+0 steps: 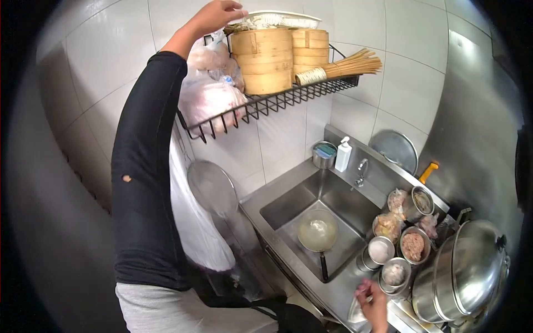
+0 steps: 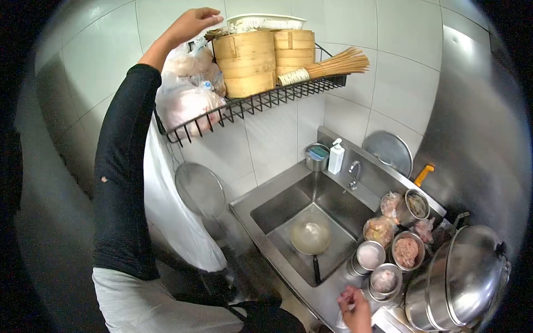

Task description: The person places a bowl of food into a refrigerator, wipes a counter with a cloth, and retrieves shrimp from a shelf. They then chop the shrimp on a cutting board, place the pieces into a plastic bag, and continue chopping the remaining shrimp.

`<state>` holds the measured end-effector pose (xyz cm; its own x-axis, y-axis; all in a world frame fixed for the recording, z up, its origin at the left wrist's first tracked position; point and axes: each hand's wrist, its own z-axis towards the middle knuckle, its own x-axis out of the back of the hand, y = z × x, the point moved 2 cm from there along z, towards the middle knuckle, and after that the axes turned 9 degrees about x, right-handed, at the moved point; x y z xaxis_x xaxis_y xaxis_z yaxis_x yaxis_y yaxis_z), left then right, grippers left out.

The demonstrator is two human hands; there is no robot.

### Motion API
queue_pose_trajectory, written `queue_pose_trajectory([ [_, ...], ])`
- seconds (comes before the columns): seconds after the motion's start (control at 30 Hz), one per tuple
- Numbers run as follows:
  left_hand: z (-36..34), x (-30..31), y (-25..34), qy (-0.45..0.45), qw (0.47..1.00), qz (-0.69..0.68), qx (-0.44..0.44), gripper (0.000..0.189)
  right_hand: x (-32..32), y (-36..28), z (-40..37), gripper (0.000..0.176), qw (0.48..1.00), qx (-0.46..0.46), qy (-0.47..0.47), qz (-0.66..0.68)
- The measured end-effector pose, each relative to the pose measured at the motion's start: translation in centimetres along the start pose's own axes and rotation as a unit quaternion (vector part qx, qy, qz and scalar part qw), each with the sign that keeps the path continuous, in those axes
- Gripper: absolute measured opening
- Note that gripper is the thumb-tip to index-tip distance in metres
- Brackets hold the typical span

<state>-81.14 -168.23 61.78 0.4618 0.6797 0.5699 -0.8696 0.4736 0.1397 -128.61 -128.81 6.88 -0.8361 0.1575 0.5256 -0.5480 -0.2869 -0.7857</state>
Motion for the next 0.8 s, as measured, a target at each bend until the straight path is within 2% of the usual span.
queue_pose_trajectory([
  [0.07,-0.5,-0.1,-0.2,-0.125,0.992,0.015,-0.013,0.058,0.5,-4.1,6.4,0.037,1.0,0.022,0.012,0.004],
  [0.1,-0.8,0.2,-0.3,-0.119,0.993,0.007,-0.01,0.055,1.4,-8.9,9.8,0.039,0.994,0.086,0.023,-0.063],
  [0.13,-0.9,0.5,-0.9,-0.115,0.993,0.009,-0.013,0.055,1.7,-12.0,12.6,0.037,0.988,0.135,0.035,-0.07],
  [0.2,-1.1,1.2,-2.4,-0.015,0.999,-0.023,-0.044,0.054,2.2,-16.5,17.0,0.034,0.976,0.19,0.046,-0.095],
  [0.23,-1.5,1.0,-3.0,0.041,0.997,-0.046,-0.039,0.048,2.3,-18.7,19.1,0.032,0.966,0.236,0.045,-0.094],
  [0.27,-1.7,0.5,-3.5,0.043,0.997,-0.045,-0.043,0.048,2.2,-20.7,21.3,0.03,0.954,0.282,0.045,-0.094],
  [0.33,-2.3,0.0,-4.8,0.148,0.987,-0.07,-0.009,0.045,1.8,-24.1,25.5,0.026,0.93,0.359,0.044,-0.07],
  [0.4,-2.7,0.5,-4.5,0.151,0.986,-0.072,0.003,0.044,1.0,-26.8,30.0,0.023,0.9,0.426,0.044,-0.08],
  [0.47,-3.3,1.5,-4.4,0.124,0.992,-0.024,-0.011,0.045,-0.1,-28.8,34.3,0.019,0.897,0.439,0.024,-0.053],
  [0.5,-3.4,1.9,-5.0,0.086,0.996,-0.001,-0.024,0.051,-0.8,-29.8,36.0,0.018,0.891,0.453,0.032,-0.024],
  [0.53,-4.1,2.7,-5.4,0.087,0.996,0.004,-0.017,0.051,-1.4,-30.8,37.4,0.016,0.884,0.466,0.041,0.004],
  [0.6,-6.2,4.2,-5.1,-0.049,0.995,0.089,0.003,0.06,-2.2,-32.7,39.8,0.017,0.878,0.478,0.015,0.003],
  [0.63,-7.4,5.2,-4.7,-0.109,0.981,0.15,0.053,0.074,-2.7,-33.8,40.9,0.018,0.873,0.488,-0.001,0.001],
  [0.67,-8.4,5.5,-4.6,-0.106,0.98,0.158,0.059,0.074,-3.3,-35.0,42.0,0.018,0.87,0.494,-0.004,0.008],
  [0.73,-10.3,5.3,-5.9,-0.179,0.947,0.238,0.122,0.085,-4.8,-37.9,43.7,0.021,0.852,0.52,-0.063,0.003],
  [0.77,-10.4,4.6,-7.5,-0.175,0.952,0.225,0.116,0.09,-5.7,-39.2,44.7,0.021,0.846,0.529,-0.065,0.006],
  [0.8,-10.5,4.4,-7.6,-0.171,0.956,0.21,0.108,0.095,-7.0,-40.3,45.5,0.025,0.822,0.559,-0.109,0.011],
])
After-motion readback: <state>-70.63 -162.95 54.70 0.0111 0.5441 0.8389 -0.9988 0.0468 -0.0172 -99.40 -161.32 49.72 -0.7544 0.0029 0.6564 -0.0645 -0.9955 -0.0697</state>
